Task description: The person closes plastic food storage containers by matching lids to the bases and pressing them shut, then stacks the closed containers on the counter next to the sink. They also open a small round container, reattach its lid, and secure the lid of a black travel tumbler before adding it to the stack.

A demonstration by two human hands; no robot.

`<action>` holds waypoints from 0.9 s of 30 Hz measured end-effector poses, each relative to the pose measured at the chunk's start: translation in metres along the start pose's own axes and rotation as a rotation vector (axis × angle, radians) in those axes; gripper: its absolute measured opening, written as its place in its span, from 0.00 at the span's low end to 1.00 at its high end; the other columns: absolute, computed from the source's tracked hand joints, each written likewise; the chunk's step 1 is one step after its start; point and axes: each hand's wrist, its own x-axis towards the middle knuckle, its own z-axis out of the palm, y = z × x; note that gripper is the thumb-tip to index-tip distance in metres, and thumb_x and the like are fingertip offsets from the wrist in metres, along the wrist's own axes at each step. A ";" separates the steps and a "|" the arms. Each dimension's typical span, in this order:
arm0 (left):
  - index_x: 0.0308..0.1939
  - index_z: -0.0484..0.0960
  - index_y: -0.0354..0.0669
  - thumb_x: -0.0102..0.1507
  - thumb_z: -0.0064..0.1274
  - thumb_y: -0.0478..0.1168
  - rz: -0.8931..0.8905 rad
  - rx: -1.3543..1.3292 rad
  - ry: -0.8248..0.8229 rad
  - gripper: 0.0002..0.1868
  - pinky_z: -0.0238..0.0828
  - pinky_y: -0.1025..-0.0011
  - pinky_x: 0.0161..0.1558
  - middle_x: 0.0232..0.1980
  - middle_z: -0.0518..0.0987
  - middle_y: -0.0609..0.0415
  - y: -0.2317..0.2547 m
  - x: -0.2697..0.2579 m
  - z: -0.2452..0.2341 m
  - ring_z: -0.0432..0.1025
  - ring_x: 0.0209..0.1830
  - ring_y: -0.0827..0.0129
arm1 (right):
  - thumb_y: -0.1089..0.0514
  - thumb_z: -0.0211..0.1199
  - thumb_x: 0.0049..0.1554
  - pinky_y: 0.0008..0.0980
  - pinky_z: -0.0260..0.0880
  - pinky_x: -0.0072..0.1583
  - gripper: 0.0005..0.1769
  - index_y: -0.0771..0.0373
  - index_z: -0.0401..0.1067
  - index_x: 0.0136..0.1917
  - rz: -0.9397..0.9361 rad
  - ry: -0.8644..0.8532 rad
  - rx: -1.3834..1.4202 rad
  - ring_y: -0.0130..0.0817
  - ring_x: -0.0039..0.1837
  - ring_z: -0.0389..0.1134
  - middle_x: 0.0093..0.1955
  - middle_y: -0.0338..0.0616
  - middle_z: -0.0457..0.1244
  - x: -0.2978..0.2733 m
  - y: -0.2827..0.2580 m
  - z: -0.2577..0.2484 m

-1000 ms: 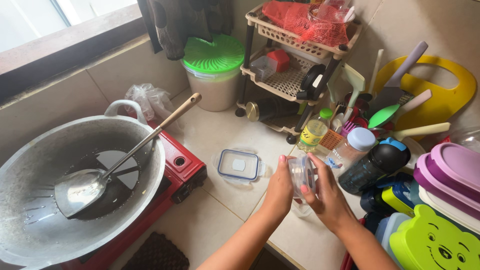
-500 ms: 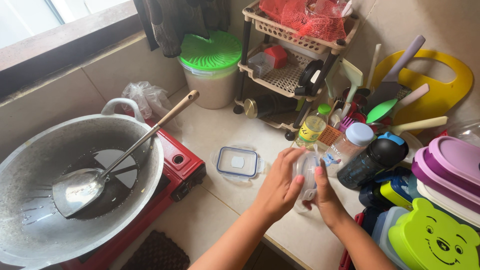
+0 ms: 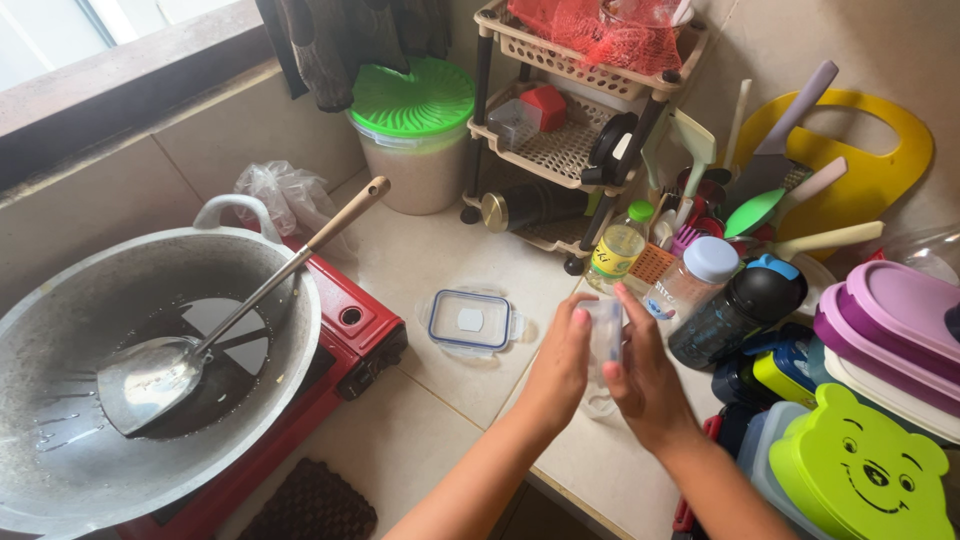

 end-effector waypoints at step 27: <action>0.58 0.74 0.31 0.74 0.27 0.66 -0.009 0.206 0.125 0.38 0.67 0.57 0.58 0.53 0.77 0.34 -0.001 0.036 0.016 0.72 0.53 0.44 | 0.25 0.40 0.65 0.49 0.59 0.69 0.46 0.56 0.43 0.83 0.079 0.061 0.033 0.50 0.73 0.58 0.77 0.60 0.51 0.022 0.017 0.002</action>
